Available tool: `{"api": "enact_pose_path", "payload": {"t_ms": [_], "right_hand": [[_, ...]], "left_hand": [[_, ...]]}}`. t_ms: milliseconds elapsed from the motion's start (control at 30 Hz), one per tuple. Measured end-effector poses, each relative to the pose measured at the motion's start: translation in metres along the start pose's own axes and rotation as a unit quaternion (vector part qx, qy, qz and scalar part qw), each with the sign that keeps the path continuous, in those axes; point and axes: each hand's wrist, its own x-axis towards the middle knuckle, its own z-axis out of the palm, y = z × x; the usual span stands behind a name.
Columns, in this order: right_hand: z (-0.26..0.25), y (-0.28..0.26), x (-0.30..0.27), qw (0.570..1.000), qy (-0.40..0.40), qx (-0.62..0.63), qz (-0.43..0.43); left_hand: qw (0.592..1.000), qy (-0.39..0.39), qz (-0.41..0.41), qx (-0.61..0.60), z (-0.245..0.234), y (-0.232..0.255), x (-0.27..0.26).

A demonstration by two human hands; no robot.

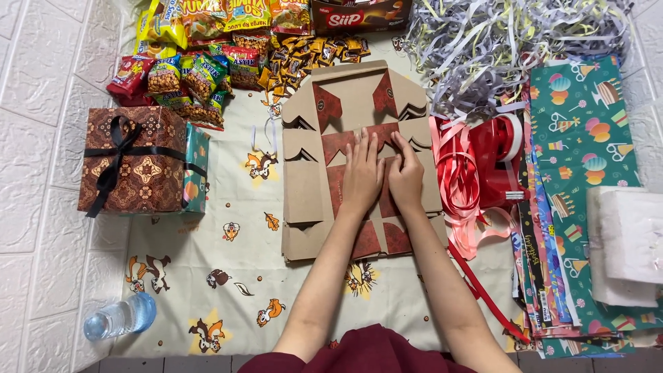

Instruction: Assembling a cardboard gift box by applying adhesive strips to marked areas and folding the template.

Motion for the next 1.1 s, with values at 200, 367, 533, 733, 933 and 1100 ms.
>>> {"api": "enact_pose_path", "payload": {"t_ms": [200, 367, 533, 733, 933, 1100], "right_hand": [[0.013, 0.017, -0.001, 0.989, -0.045, -0.129, -0.064], [0.004, 0.019, 0.0, 0.972, -0.116, -0.183, -0.091], [0.005, 0.011, 0.0, 0.957, -0.152, -0.242, -0.042], [0.008, 0.012, 0.008, 0.937, -0.203, -0.284, -0.001], [0.002, 0.008, 0.013, 0.933, -0.23, -0.277, 0.009], [0.001, 0.003, 0.024, 0.934, -0.231, -0.273, 0.011]], "left_hand": [[0.997, -0.044, 0.014, 0.057, -0.005, 0.003, -0.001], [0.992, -0.062, 0.03, 0.109, -0.004, 0.004, -0.002], [0.992, -0.077, 0.028, 0.092, -0.008, 0.004, 0.0], [0.991, -0.079, 0.036, 0.103, -0.004, 0.002, 0.0], [0.989, -0.082, 0.04, 0.117, -0.003, 0.001, -0.002], [0.989, -0.083, 0.039, 0.113, -0.006, 0.002, -0.001]]}}
